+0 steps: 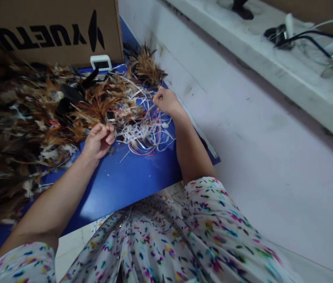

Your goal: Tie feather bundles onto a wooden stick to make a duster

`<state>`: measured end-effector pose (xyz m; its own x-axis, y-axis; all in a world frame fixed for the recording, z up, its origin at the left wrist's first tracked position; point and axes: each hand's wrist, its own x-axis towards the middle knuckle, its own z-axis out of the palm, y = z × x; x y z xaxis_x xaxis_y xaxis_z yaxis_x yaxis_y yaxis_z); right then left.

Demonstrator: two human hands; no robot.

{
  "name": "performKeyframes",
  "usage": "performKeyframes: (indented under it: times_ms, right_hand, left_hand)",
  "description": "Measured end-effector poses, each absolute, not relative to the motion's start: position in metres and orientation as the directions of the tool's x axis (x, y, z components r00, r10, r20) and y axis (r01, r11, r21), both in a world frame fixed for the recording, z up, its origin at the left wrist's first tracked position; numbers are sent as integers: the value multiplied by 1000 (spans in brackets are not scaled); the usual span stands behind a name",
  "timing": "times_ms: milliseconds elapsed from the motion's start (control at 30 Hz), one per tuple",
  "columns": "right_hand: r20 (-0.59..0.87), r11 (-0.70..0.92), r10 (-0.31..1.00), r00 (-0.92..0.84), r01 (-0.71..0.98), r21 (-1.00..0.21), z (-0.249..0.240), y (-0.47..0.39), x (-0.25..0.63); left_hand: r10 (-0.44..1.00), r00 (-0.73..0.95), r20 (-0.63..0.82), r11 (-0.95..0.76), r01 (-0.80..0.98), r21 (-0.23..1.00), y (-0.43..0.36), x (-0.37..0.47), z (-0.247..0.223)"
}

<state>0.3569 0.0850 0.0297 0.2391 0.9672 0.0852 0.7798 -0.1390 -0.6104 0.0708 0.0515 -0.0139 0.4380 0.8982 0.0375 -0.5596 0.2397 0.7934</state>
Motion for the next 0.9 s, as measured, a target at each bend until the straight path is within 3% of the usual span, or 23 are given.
performKeyframes:
  times_ms: [167, 367, 667, 900]
  right_hand:
    - [32, -156, 975, 219, 784, -600, 42, 49, 364]
    - [104, -169, 970, 222, 913, -372, 40, 20, 377]
    - [80, -71, 993, 87, 980, -184, 23, 7, 387]
    - [182, -76, 974, 133, 954, -291, 32, -1, 390]
  left_hand:
    - [890, 453, 47, 237, -549, 802, 53, 71, -15]
    - [897, 441, 22, 236, -520, 821, 53, 70, -13]
    - [896, 442, 47, 209, -513, 832, 53, 71, -13]
    - [889, 451, 75, 188, -511, 839, 54, 70, -15]
